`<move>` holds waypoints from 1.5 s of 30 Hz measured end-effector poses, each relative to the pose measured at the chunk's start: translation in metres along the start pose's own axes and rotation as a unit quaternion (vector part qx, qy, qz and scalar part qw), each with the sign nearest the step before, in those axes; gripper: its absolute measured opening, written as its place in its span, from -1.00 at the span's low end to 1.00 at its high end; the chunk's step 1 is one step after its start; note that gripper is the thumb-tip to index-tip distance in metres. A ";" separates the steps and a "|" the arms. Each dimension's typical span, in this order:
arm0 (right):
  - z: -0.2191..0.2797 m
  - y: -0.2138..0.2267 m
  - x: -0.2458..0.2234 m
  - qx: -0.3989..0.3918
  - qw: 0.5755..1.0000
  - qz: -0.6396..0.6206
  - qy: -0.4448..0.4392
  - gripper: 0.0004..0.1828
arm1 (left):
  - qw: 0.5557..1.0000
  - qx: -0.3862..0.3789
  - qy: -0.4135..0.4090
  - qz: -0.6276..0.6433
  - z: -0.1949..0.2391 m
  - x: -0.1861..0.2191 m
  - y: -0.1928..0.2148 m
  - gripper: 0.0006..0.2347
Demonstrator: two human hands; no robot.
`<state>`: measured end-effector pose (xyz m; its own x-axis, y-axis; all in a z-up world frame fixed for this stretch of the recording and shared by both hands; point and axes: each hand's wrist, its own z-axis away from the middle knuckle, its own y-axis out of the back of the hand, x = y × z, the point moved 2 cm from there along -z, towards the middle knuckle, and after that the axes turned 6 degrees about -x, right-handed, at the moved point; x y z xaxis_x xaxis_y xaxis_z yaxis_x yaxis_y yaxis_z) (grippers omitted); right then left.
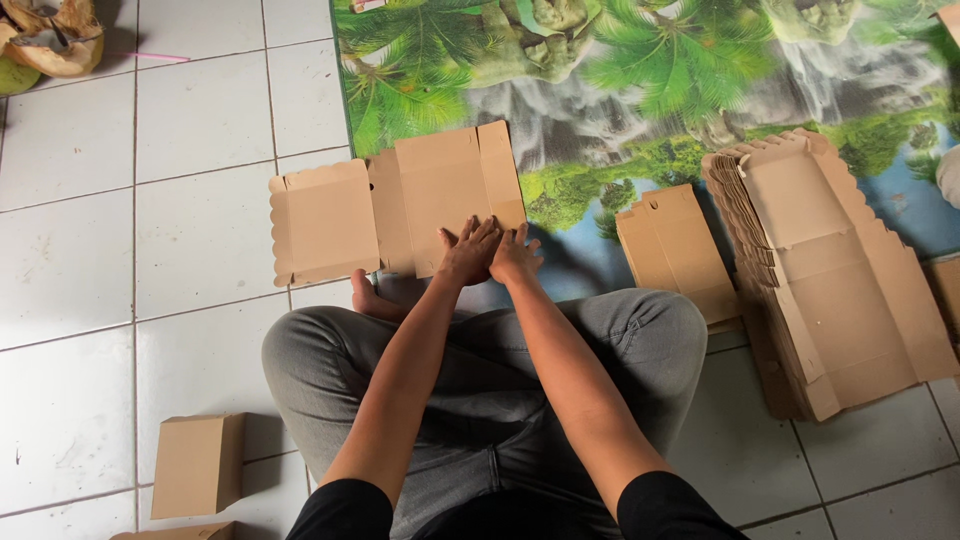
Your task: The person sits on the floor and assembles flat cardboard pieces into small boxes. They fold the sides and flaps of the cardboard, tucking tabs into slots to form the box structure. The person handles multiple cardboard pieces, folding and assembling them one by one.
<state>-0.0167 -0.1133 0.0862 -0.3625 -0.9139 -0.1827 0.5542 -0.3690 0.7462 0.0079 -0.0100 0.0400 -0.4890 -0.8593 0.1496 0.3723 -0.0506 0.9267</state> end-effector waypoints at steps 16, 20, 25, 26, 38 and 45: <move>-0.006 -0.002 0.006 0.020 0.998 -0.049 0.015 -0.24 | 0.987 0.044 0.142 0.062 -0.036 -0.080 -0.016 -0.74; -0.003 0.001 0.005 0.023 0.999 -0.044 0.013 -0.25 | 0.969 0.083 0.222 0.068 0.011 -0.077 0.041 -0.75; -0.009 -0.002 0.004 0.021 0.999 -0.044 0.001 -0.22 | 0.911 0.163 0.327 0.192 0.030 -0.084 0.049 -0.33; -0.007 0.000 0.003 0.020 0.999 -0.044 0.001 -0.22 | 0.911 0.163 0.328 0.192 0.037 -0.079 0.055 -0.33; -0.012 0.008 0.007 0.048 0.998 -0.031 -0.022 -0.28 | 0.890 0.149 0.268 0.337 -0.018 -0.094 -0.015 -0.30; -0.024 -0.015 -0.005 0.037 0.999 0.033 0.022 -0.25 | 0.875 0.170 0.379 0.249 -0.013 -0.085 -0.005 -0.44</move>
<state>-0.0056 -0.1072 0.0604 -0.2932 -0.9430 -0.1577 0.5176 -0.2952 0.8031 0.0576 0.0570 0.0181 0.3786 -0.8294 0.4108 0.0719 0.4689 0.8803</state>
